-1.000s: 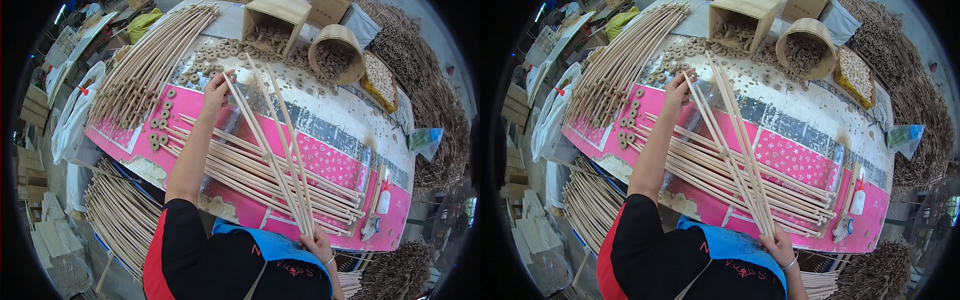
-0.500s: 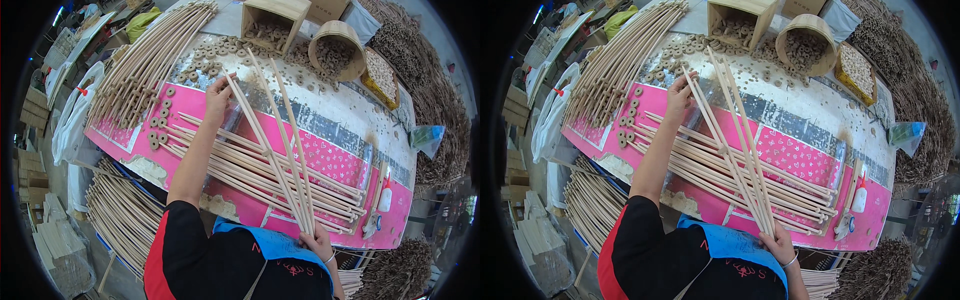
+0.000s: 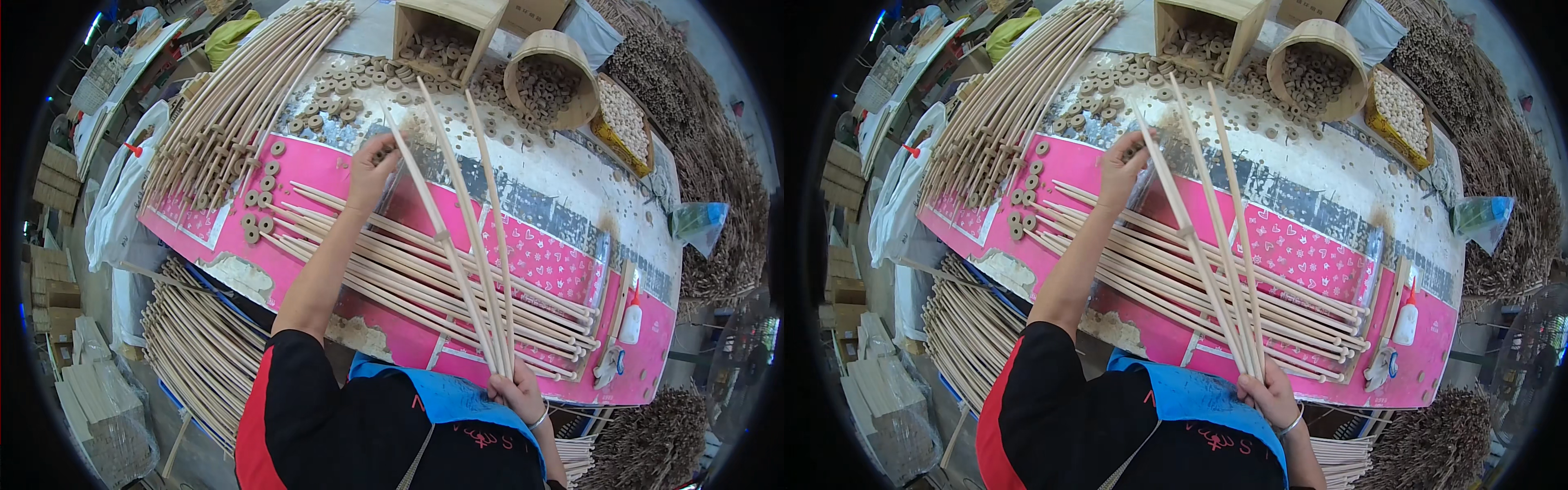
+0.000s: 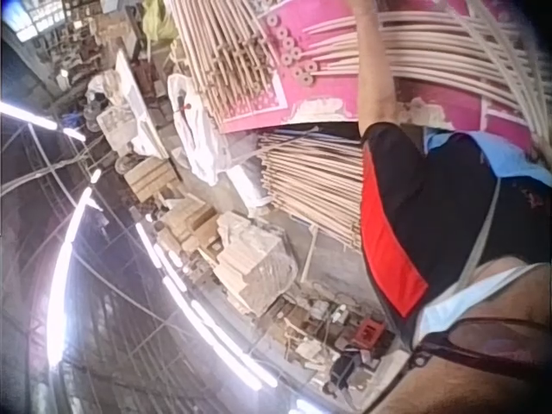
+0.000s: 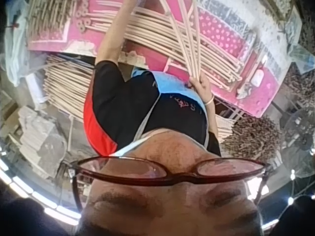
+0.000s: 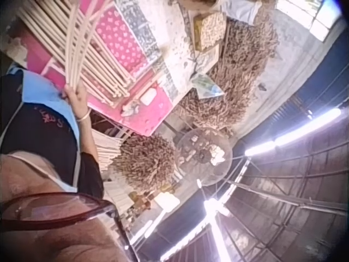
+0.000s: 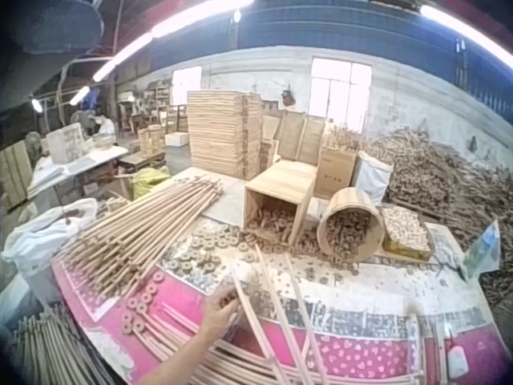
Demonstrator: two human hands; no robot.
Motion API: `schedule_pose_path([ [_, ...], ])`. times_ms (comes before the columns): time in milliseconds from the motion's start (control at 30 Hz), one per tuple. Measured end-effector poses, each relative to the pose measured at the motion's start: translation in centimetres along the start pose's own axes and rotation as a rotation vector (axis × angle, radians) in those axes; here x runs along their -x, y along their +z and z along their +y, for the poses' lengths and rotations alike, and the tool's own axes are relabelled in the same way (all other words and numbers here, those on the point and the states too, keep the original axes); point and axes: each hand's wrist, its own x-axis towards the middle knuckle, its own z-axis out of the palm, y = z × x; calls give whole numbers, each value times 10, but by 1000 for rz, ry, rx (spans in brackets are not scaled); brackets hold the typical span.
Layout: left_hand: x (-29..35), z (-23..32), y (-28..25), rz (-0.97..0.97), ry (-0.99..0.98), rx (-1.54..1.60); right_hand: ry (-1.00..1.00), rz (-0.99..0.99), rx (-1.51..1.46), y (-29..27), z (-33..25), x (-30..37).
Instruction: Assembling small wooden rings onto wooden sticks in a factory setting.
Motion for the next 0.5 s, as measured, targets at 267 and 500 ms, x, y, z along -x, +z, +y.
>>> schedule_pose_path([
  [267,24,8,22,79,117,-160,-64,-39,-17,0,-6,-22],
  [500,16,12,12,98,73,-35,-145,10,41,5,-5,-26],
])
